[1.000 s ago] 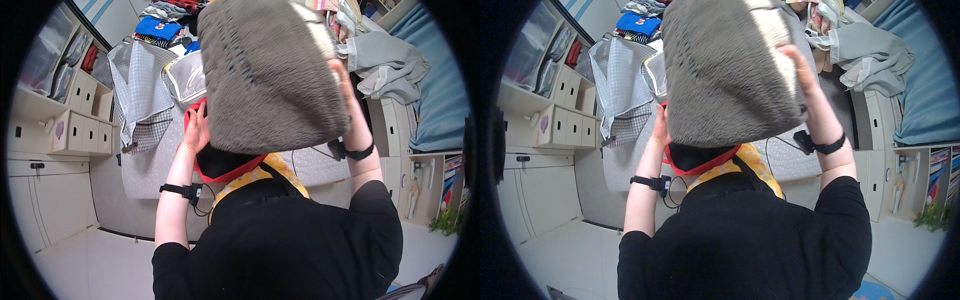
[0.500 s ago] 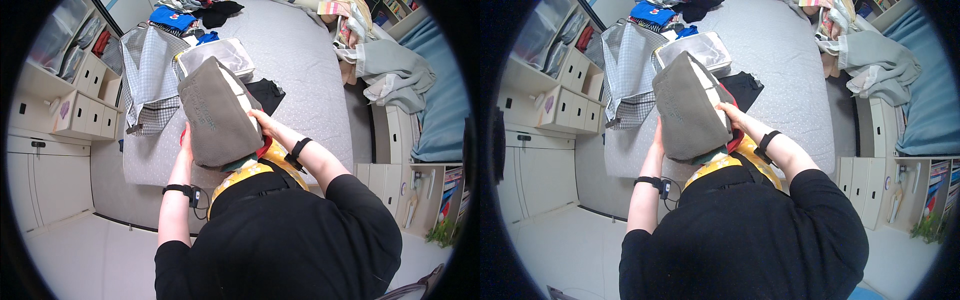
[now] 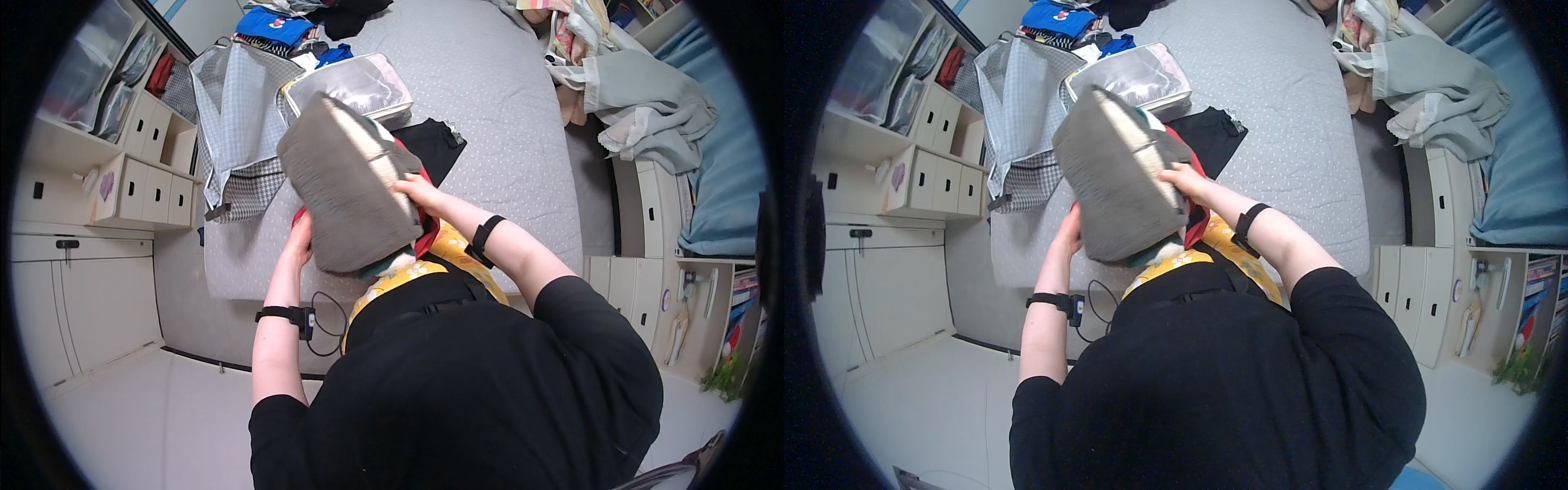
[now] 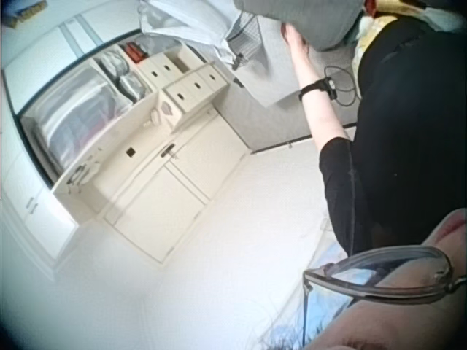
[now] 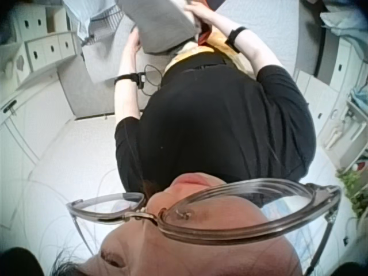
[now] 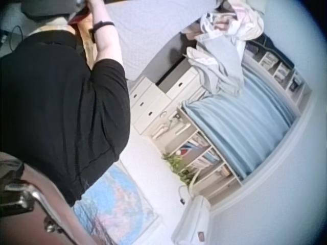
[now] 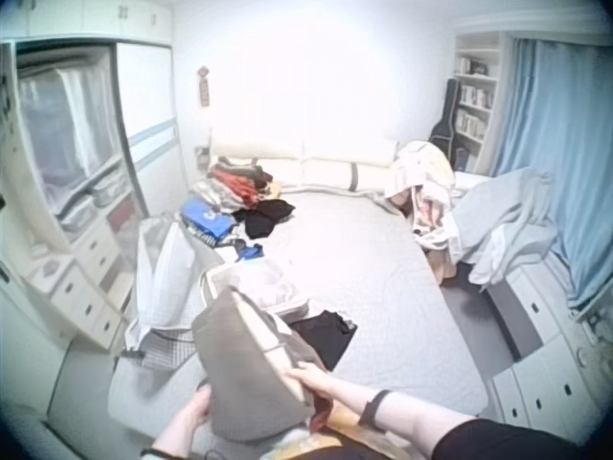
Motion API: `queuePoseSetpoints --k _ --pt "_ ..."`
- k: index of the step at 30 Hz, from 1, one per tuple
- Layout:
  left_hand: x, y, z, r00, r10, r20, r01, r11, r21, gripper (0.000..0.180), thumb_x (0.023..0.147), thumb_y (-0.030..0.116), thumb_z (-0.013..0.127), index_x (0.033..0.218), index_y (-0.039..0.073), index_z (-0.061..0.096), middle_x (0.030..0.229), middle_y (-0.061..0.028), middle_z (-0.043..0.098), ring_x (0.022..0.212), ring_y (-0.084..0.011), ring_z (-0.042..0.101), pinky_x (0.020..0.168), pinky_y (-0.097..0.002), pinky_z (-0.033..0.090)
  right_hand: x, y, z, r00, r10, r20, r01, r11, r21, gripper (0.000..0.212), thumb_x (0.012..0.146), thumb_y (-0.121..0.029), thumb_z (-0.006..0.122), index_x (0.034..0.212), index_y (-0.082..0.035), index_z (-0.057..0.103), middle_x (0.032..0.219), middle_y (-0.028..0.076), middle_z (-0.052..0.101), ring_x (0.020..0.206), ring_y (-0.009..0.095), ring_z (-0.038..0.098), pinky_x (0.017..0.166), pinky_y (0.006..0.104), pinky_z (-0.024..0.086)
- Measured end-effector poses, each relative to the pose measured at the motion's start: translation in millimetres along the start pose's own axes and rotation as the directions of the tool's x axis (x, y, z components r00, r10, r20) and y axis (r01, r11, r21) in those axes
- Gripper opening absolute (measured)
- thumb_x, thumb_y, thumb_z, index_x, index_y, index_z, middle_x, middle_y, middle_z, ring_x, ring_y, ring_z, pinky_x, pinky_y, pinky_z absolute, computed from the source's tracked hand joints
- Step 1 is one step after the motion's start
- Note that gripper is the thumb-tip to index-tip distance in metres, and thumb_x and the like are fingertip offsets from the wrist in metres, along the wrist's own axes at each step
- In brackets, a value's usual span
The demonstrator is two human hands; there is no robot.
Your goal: The person packs folded clothes into a red reusable bag, then places the bag into a wardrobe. They also place a mesh storage bag into the wardrobe and begin packing a patterned fabric bag with folded clothes.
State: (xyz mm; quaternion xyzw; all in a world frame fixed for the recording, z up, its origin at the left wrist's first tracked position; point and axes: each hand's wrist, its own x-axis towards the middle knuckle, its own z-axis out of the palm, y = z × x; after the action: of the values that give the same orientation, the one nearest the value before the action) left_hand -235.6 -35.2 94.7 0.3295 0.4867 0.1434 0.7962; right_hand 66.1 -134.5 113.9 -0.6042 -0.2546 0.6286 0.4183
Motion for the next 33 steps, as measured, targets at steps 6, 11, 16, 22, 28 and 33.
queuePoseSetpoints --k 6,11,16,22,28,33 --pt "-34.0 -34.2 21.4 0.898 0.314 0.307 -0.386 0.232 0.893 0.044 0.084 0.025 0.059 0.126 0.011 0.06 0.124 -0.0148 0.061 0.12 -0.0252 0.053 0.1 -0.0367 0.04 36.2 14.4 -41.4 1.0 -0.012 -0.021 0.018 0.935 0.355 0.055 0.079 -0.024 0.06 0.127 0.003 0.051 0.109 0.016 0.063 0.101 0.026 0.062 0.083 0.0386 0.053" --pt "-39.6 -76.1 27.3 0.801 0.289 0.524 -0.473 -0.232 0.85 0.053 0.076 0.027 0.061 0.129 0.017 0.058 0.136 -0.0102 0.053 0.135 -0.0364 0.034 0.113 -0.0518 0.019 26.2 -13.5 -31.4 0.978 -0.148 -0.147 0.176 0.964 0.201 0.05 0.083 -0.026 0.065 0.126 -0.001 0.055 0.111 0.012 0.066 0.095 0.019 0.064 0.083 0.0315 0.05" --pt "-49.7 -121.0 20.8 0.681 0.73 -0.051 -0.392 0.423 0.817 0.062 0.073 0.018 0.063 0.133 0.009 0.049 0.133 -0.0179 0.048 0.127 -0.0368 0.04 0.11 -0.0509 0.028 -5.1 -41.7 -10.2 0.829 -0.491 -0.268 0.229 0.735 -0.638 0.06 0.08 -0.027 0.07 0.13 -0.003 0.049 0.13 0.021 0.052 0.115 0.031 0.055 0.095 0.039 0.047" --pt "-41.8 -121.7 4.1 0.968 -0.23 -0.097 0.213 0.964 -0.158 0.031 0.097 0.021 0.047 0.123 0.007 0.054 0.122 -0.0131 0.059 0.106 -0.0246 0.058 0.09 -0.0452 0.05 -48.8 -79.8 43.6 0.487 -0.588 0.646 0.565 -0.351 -0.746 0.052 0.074 -0.004 0.06 0.125 -0.016 0.055 0.14 0.011 0.045 0.133 0.033 0.04 0.102 0.0496 0.04" --pt "-34.1 -123.8 12.8 0.971 -0.237 0.022 0.235 0.937 -0.258 0.031 0.1 0.022 0.039 0.118 0.003 0.057 0.117 -0.0142 0.063 0.105 -0.0264 0.062 0.09 -0.0451 0.052 -77.2 -71.7 78.3 0.774 -0.053 0.631 0.611 -0.194 -0.767 0.065 0.073 -0.049 0.065 0.133 -0.026 0.054 0.149 0.015 0.032 0.138 0.045 0.027 0.097 0.0662 0.037" --pt "-26.5 -124.1 30.6 0.901 -0.433 -0.031 0.429 0.898 -0.094 0.04 0.1 0.036 0.04 0.11 0.002 0.058 0.114 -0.0155 0.065 0.098 -0.0277 0.067 0.08 -0.0441 0.058 -80.2 -48.9 83.3 0.881 0.012 0.474 0.426 -0.457 -0.781 0.103 0.063 -0.037 0.083 0.149 -0.036 0.027 0.158 0.014 0.011 0.14 0.048 0.018 0.094 0.0718 0.037"
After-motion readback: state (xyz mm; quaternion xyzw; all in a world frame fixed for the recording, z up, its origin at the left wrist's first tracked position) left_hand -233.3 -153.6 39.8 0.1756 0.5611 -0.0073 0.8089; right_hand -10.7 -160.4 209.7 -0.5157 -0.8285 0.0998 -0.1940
